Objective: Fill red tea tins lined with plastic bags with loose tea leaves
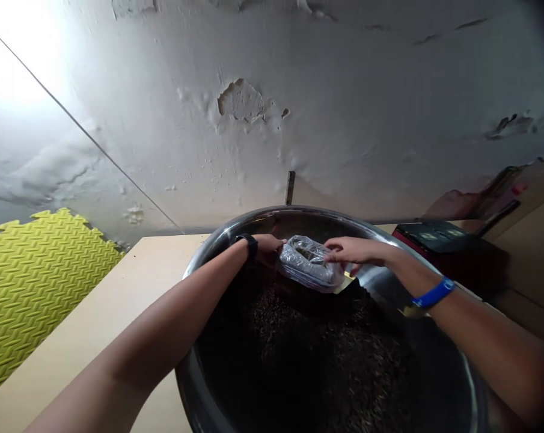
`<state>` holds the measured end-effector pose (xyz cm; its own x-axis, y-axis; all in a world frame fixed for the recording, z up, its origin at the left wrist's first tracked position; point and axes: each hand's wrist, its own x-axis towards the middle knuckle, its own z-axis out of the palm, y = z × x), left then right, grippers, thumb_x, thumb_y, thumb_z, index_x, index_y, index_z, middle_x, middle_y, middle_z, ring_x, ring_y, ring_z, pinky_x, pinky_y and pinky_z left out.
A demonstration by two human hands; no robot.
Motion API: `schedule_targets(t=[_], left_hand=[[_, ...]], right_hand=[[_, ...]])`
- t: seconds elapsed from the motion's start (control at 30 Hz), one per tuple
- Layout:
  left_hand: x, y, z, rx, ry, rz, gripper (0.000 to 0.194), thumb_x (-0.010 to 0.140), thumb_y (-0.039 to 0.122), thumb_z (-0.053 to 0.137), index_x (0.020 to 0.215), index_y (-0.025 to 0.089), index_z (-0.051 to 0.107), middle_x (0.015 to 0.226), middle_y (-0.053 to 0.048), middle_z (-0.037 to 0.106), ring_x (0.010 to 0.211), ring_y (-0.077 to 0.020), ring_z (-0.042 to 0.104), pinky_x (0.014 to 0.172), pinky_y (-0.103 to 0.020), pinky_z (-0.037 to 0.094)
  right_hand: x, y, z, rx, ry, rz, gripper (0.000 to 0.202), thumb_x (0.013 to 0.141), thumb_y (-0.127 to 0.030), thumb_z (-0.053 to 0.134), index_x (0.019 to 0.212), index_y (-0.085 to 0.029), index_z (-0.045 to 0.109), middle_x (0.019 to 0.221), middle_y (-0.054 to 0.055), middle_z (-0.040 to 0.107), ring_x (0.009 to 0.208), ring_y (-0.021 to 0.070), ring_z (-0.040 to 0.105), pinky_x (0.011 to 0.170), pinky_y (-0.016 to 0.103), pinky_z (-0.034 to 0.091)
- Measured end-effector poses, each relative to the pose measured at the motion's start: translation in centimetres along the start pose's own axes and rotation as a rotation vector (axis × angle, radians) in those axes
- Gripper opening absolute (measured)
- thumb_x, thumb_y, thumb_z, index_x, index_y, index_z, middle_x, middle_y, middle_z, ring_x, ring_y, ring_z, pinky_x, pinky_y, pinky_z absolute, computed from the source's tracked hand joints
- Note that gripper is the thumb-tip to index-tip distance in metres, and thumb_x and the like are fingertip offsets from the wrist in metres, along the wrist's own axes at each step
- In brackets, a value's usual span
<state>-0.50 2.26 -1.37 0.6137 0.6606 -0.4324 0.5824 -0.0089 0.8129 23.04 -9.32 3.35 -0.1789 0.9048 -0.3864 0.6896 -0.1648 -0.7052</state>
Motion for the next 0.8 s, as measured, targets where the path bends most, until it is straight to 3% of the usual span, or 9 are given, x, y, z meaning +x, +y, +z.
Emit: schedule_targets(t=[0.07,0.13,0.23,0.33,0.5,0.6,0.67,0.73,0.8], left_hand=[[-1.6,0.3,-1.4,-0.143,-0.275,-0.018,0.033,0.077,0.043,0.047,0.093,0.015,0.055,0.078,-0.006,0.062,0.079,-0.0188,0.058,0.075,-0.034,0.045],[-2.8,0.5,-2.4,-0.186,-0.423,0.031,0.036,0.071,0.032,0.059,0.105,0.019,0.052,0.091,-0.005,0.062,0.087,-0.0186,0.056,0.079,-0.037,0.044],[-3.2,0.4,-2.7,-0.163,-0.518,0.047,0.048,0.062,0.018,0.066,0.108,0.020,0.051,0.093,-0.004,0.062,0.089,-0.0180,0.056,0.081,-0.038,0.043],[-2.2,-0.3,-2.0,-0.099,-0.525,0.017,0.043,0.056,0.011,0.067,0.097,0.018,0.057,0.084,-0.003,0.063,0.083,-0.0172,0.058,0.079,-0.037,0.046],[-0.8,-1.4,-0.4,0.039,-0.409,-0.107,0.028,0.052,0.001,0.061,0.077,0.014,0.060,0.069,-0.001,0.063,0.068,-0.0150,0.058,0.068,-0.032,0.049],[-0.6,-1.3,0.1,0.142,-0.304,-0.127,0.021,0.056,0.001,0.058,0.074,0.010,0.060,0.062,-0.003,0.061,0.062,-0.0150,0.057,0.059,-0.028,0.048],[-0.7,-0.7,0.1,0.212,-0.124,-0.076,0.020,0.062,0.005,0.055,0.081,0.009,0.060,0.064,-0.004,0.061,0.058,-0.0143,0.056,0.053,-0.026,0.047],[-0.9,0.3,0.0,0.210,0.123,0.070,0.023,0.071,0.014,0.049,0.093,0.011,0.058,0.073,-0.005,0.062,0.059,-0.0130,0.055,0.050,-0.023,0.046],[-1.2,1.2,0.0,0.183,0.262,0.272,0.028,0.079,0.026,0.041,0.101,0.015,0.056,0.086,-0.006,0.061,0.067,-0.0124,0.056,0.053,-0.021,0.045]], right_hand=[[-0.9,0.3,-0.6,0.016,-0.153,0.039,0.050,0.062,-0.046,0.063,0.103,-0.021,0.048,0.094,0.008,0.058,0.074,0.0169,0.059,0.054,0.025,0.050],[-1.1,0.9,-1.2,0.036,-0.238,0.040,0.047,0.063,-0.040,0.063,0.102,-0.019,0.049,0.094,0.008,0.058,0.077,0.0179,0.059,0.058,0.027,0.050],[-0.4,2.0,-1.2,0.009,-0.359,0.030,0.037,0.062,-0.031,0.062,0.095,-0.015,0.054,0.089,0.008,0.059,0.075,0.0169,0.059,0.058,0.026,0.050],[1.0,2.7,0.2,-0.031,-0.355,0.049,0.024,0.061,-0.023,0.057,0.082,-0.012,0.059,0.074,0.005,0.060,0.065,0.0136,0.058,0.058,0.026,0.049],[2.1,2.6,2.2,-0.205,-0.116,0.144,0.017,0.061,-0.015,0.051,0.074,-0.011,0.060,0.067,0.006,0.062,0.059,0.0128,0.057,0.056,0.024,0.046],[1.2,0.8,0.9,-0.319,0.073,0.137,0.015,0.065,-0.015,0.048,0.073,-0.009,0.060,0.068,0.010,0.062,0.057,0.0140,0.056,0.054,0.025,0.043],[0.2,-1.5,-0.3,-0.379,0.199,0.027,0.020,0.072,-0.021,0.045,0.081,-0.012,0.060,0.075,0.009,0.062,0.061,0.0132,0.055,0.057,0.024,0.041],[-0.4,-4.2,-0.7,-0.426,0.184,-0.163,0.024,0.076,-0.031,0.043,0.087,-0.016,0.059,0.080,0.006,0.062,0.064,0.0119,0.054,0.059,0.022,0.040],[0.0,-6.7,0.3,-0.477,-0.028,-0.268,0.028,0.074,-0.040,0.048,0.085,-0.018,0.060,0.075,0.003,0.061,0.063,0.0117,0.053,0.057,0.022,0.040]])
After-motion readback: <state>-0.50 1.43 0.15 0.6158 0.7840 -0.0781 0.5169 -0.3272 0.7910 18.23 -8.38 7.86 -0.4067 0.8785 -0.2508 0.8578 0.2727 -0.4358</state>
